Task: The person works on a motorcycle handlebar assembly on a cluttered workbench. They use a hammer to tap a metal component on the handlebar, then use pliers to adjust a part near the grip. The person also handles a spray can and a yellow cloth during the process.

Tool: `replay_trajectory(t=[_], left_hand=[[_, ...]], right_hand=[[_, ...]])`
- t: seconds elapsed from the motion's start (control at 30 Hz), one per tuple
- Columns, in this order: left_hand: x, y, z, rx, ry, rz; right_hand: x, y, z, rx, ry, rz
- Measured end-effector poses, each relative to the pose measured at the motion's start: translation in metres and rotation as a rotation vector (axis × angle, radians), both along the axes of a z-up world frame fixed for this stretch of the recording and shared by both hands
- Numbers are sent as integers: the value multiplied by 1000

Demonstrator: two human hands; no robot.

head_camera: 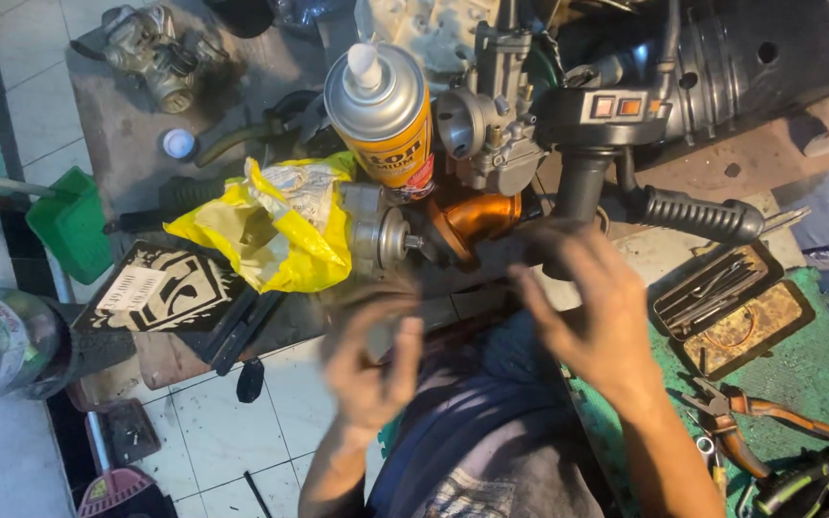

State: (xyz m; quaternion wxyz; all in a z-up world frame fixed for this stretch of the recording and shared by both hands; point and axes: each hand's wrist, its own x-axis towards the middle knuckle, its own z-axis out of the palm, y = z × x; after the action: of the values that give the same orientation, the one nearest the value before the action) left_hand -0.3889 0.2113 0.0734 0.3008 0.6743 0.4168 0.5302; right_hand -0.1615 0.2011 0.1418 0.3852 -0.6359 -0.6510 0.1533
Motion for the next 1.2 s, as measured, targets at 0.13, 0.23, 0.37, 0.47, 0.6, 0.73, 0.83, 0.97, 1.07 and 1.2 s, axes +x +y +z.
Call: replay_trajectory(t=[0.13,0.23,0.37,0.47,0.6,0.73,0.83,0.97,1.07,1.2], left_hand=[[-32,22,60,326,532,375],[-42,27,61,255,648,396],[-45,32,38,201,610,284],[-53,39,19,196,538,386],[-57,58,26,180,582,724],[-41,53,31,253,567,536],[-22,43,36,306,530,419],[-30,29,-6,-52,346,456],[-15,30,16,-10,479,622],[3,37,56,424,774,650]], right_hand=[[-31,13,0,49,-140,183],[-49,20,-4,35,-251,283],[-48,21,-19,47,-273,258],[-55,24,-17,32,-270,205],[-65,29,-21,37,-337,115],[-60,23,-37,24,-312,103],[-55,25,-34,-8,-247,124],[-53,26,-26,-35,-234,160],[-48,29,-23,-44,-236,171],[-45,30,-23,-42,-262,199]])
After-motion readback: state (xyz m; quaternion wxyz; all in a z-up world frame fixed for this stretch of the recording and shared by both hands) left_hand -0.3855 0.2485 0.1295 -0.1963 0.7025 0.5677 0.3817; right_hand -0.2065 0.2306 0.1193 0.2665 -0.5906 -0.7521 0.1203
